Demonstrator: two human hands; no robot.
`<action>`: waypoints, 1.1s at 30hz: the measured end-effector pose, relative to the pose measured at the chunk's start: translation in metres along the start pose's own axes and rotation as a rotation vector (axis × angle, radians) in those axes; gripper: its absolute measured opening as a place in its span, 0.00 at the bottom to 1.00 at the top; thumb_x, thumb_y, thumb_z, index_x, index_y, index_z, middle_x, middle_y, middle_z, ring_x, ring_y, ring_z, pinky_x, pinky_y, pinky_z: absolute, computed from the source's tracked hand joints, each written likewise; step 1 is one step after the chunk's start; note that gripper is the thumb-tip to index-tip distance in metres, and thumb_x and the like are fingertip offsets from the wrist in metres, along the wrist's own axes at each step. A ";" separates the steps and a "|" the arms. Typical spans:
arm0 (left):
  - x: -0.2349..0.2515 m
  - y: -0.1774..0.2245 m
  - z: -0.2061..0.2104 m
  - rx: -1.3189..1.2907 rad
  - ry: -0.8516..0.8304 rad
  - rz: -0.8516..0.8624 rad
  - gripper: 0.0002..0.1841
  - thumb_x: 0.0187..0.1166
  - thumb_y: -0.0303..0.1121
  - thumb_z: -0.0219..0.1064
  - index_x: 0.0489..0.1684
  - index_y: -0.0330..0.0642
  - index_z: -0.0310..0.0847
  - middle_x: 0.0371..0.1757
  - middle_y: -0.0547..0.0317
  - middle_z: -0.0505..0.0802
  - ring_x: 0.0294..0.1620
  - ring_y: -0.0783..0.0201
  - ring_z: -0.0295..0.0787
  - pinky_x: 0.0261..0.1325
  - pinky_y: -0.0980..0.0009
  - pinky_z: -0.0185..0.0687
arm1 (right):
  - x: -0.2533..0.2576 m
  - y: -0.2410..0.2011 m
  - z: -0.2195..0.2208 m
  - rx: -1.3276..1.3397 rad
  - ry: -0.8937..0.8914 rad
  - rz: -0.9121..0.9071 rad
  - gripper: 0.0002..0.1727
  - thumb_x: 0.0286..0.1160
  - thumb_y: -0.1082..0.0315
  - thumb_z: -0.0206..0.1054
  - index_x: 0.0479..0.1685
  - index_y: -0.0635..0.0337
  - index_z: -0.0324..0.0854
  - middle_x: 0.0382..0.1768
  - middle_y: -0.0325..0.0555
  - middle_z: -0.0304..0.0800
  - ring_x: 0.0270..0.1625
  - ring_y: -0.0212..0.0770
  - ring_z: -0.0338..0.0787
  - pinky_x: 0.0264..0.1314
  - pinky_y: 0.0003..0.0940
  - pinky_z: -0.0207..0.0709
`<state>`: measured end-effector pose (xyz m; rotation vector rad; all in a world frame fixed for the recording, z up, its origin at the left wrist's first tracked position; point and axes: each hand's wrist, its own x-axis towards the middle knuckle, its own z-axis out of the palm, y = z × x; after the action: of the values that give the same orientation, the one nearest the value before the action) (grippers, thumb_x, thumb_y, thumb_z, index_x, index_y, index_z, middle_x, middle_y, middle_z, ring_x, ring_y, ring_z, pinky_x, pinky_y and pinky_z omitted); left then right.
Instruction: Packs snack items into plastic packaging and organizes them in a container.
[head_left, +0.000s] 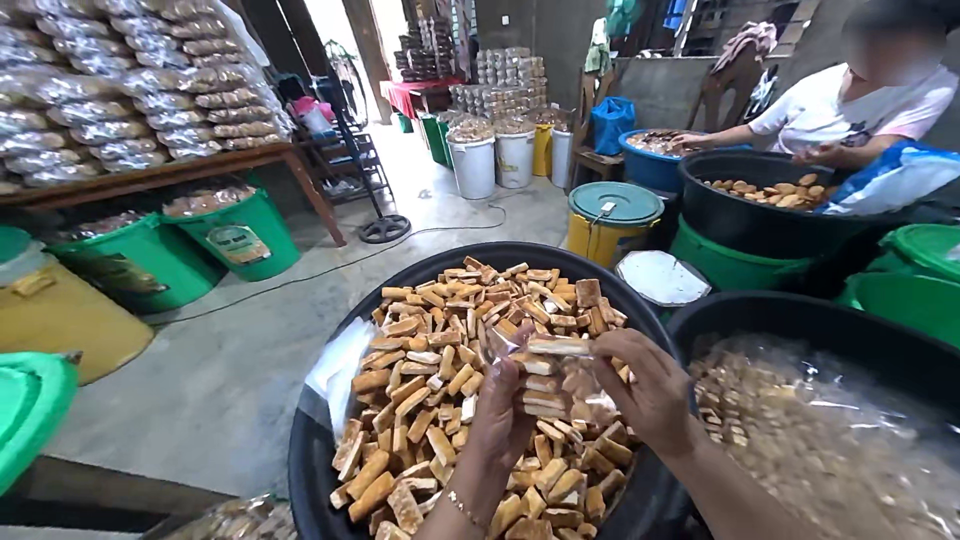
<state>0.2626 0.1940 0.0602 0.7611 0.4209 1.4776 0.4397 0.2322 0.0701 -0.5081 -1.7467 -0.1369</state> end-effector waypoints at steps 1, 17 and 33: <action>0.000 -0.001 0.001 0.014 0.003 0.005 0.40 0.67 0.56 0.77 0.77 0.44 0.71 0.52 0.54 0.95 0.48 0.62 0.96 0.52 0.65 0.93 | 0.000 0.000 -0.002 -0.006 -0.008 -0.010 0.07 0.85 0.66 0.63 0.46 0.61 0.80 0.42 0.48 0.88 0.50 0.31 0.89 0.60 0.17 0.81; 0.013 -0.039 0.060 0.173 0.017 0.011 0.31 0.75 0.45 0.75 0.72 0.38 0.69 0.53 0.51 0.95 0.51 0.59 0.96 0.55 0.63 0.93 | -0.031 -0.005 -0.071 -0.002 -0.110 0.244 0.15 0.88 0.63 0.57 0.61 0.52 0.88 0.44 0.48 0.85 0.43 0.30 0.86 0.49 0.18 0.82; 0.087 -0.087 0.126 1.189 -0.914 -0.171 0.22 0.84 0.30 0.64 0.76 0.39 0.76 0.68 0.56 0.86 0.55 0.76 0.88 0.58 0.77 0.87 | -0.049 0.049 -0.200 0.667 -0.839 0.974 0.20 0.83 0.80 0.52 0.70 0.70 0.79 0.63 0.57 0.87 0.61 0.37 0.86 0.69 0.35 0.77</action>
<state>0.4182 0.2608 0.1068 2.1367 0.6038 0.4617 0.6475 0.1909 0.0636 -0.9154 -1.9541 1.4719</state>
